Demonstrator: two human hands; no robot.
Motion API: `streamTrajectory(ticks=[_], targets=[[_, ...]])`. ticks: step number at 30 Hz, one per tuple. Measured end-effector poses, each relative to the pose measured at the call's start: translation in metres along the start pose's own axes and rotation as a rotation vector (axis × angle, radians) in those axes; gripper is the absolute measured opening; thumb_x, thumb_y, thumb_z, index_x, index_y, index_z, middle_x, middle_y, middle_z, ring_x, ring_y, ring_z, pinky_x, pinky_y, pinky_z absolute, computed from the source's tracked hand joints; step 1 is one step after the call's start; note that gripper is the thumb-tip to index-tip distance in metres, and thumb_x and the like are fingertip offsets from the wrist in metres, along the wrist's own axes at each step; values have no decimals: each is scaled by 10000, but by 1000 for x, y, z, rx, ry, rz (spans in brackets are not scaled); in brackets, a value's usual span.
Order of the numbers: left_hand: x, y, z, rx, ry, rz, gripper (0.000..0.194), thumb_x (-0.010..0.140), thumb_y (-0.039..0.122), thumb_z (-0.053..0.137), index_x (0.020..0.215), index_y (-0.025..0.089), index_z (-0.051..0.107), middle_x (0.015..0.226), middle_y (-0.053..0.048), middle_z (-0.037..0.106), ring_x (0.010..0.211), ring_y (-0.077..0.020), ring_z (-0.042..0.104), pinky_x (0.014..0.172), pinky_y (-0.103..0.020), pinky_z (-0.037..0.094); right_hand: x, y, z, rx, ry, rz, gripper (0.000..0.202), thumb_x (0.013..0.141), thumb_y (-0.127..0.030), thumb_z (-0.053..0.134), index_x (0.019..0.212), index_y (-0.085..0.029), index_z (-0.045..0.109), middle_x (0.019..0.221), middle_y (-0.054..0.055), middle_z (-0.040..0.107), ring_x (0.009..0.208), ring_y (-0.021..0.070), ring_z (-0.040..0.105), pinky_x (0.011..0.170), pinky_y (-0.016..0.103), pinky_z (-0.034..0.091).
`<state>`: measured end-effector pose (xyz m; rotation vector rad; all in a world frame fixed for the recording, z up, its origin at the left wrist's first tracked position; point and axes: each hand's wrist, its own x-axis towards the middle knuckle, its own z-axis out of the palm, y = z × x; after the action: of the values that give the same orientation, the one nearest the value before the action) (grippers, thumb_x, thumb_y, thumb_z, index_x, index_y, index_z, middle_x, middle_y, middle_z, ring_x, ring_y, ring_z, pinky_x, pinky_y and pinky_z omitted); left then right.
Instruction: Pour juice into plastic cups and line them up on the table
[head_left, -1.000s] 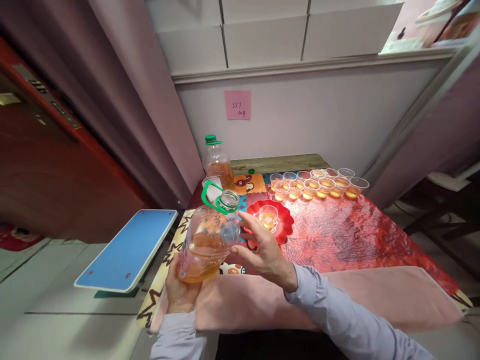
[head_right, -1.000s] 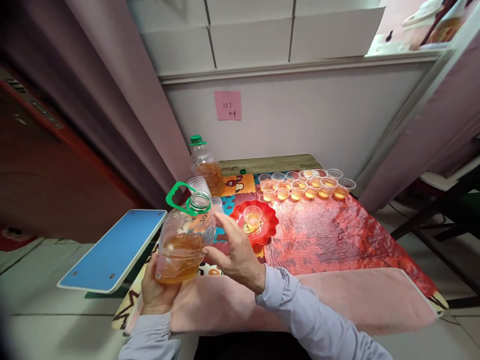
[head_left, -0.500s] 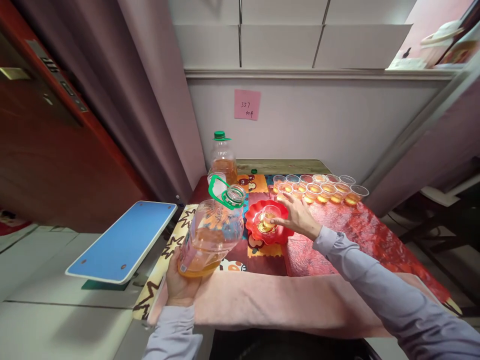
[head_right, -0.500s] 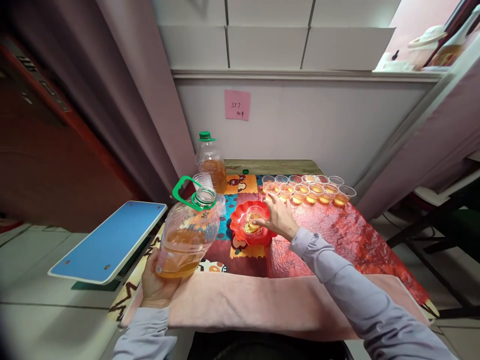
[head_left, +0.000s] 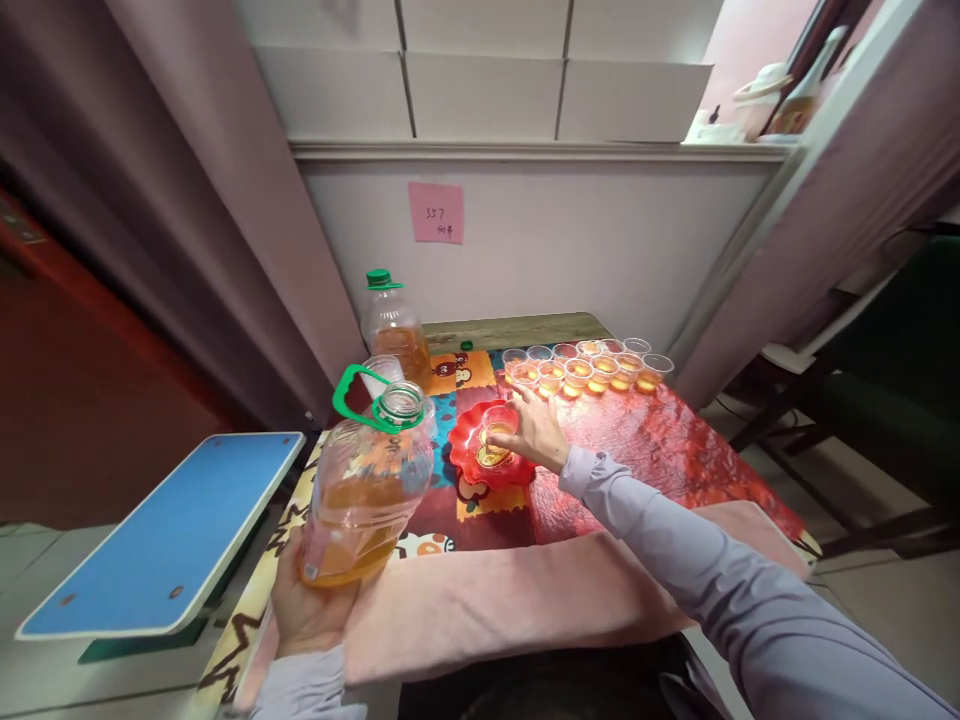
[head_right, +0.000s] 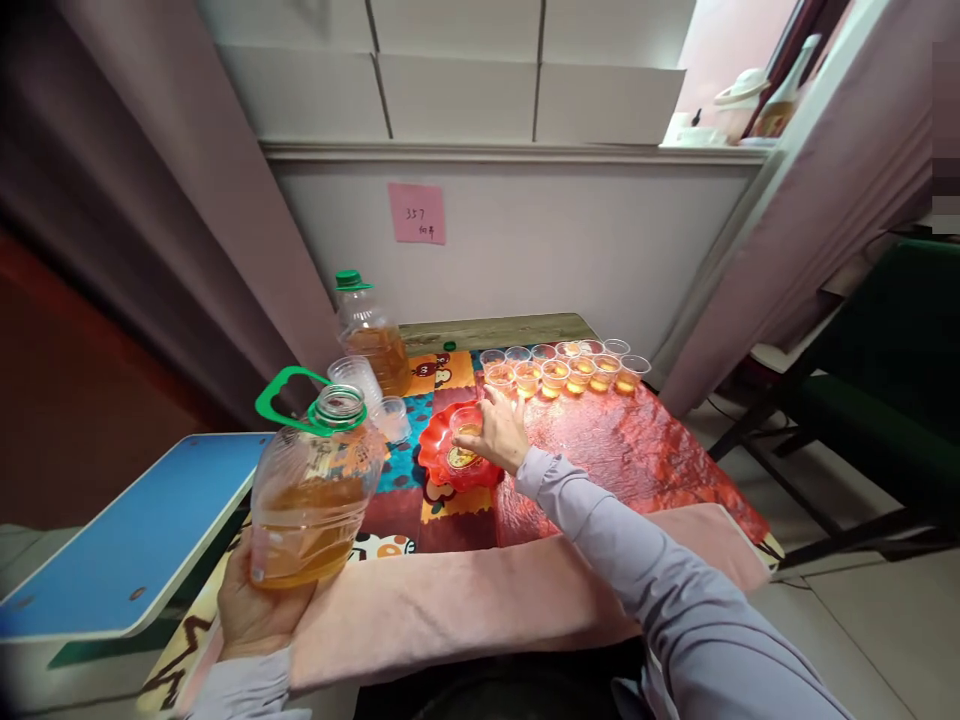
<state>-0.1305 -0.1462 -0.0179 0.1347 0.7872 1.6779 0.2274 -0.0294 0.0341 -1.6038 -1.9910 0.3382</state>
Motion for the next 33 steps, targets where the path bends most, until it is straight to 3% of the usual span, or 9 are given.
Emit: streamTrajectory(ticks=[3, 6, 11, 15, 19, 24, 33], targets=[[0, 1, 6, 17, 68, 2, 386, 958, 344, 568, 1285, 220, 730, 1146, -119, 839, 1013, -294, 808, 945, -490, 655, 3, 17, -13, 132, 124, 58, 659, 762, -693, 887, 1167, -189, 762, 1632, 232, 542, 1501, 424, 530, 1253, 639, 374], [-1, 2, 10, 23, 96, 4, 420, 959, 352, 560, 1323, 217, 720, 1133, -108, 843, 1005, -288, 806, 1004, -503, 628, 4, 46, -39, 201, 223, 121, 707, 737, -764, 859, 1122, -176, 780, 1575, 235, 589, 1454, 409, 572, 1209, 574, 445], [-4, 4, 15, 1, 116, -46, 495, 960, 420, 529, 1368, 213, 718, 1145, -89, 851, 1001, -281, 806, 1065, -501, 597, -8, 120, -99, 3, 326, 190, 749, 701, -838, 818, 1062, -182, 790, 1519, 225, 629, 1387, 428, 598, 1224, 621, 390], [-3, 3, 19, -8, 159, 5, 451, 958, 364, 527, 1337, 245, 740, 1158, -53, 854, 1053, -231, 807, 1130, -431, 552, -25, 183, -144, -230, 318, 403, 691, 734, -765, 811, 1097, -177, 795, 1557, 226, 600, 1399, 444, 564, 1231, 686, 311], [-1, 0, 16, 66, 169, 26, 439, 955, 460, 574, 1309, 280, 761, 1208, -19, 845, 1206, -219, 768, 1239, -409, 434, -37, 234, -173, -350, 292, 578, 641, 770, -695, 801, 1109, -151, 791, 1523, 252, 615, 1401, 457, 555, 1201, 695, 326], [1, 0, 9, 107, 125, 28, 510, 953, 547, 603, 1403, 340, 727, 1291, 3, 814, 1244, -208, 755, 1298, -402, 307, -40, 265, -181, -356, 329, 718, 674, 795, -724, 770, 1087, -117, 788, 1414, 276, 656, 1306, 454, 607, 1154, 676, 362], [-2, -1, 14, 143, 168, 39, 527, 964, 561, 577, 1433, 364, 716, 1350, 20, 786, 1283, -215, 736, 1301, -421, 294, -32, 273, -164, -318, 346, 791, 655, 768, -743, 802, 1032, -144, 775, 1297, 258, 691, 1226, 443, 643, 1105, 683, 398]])
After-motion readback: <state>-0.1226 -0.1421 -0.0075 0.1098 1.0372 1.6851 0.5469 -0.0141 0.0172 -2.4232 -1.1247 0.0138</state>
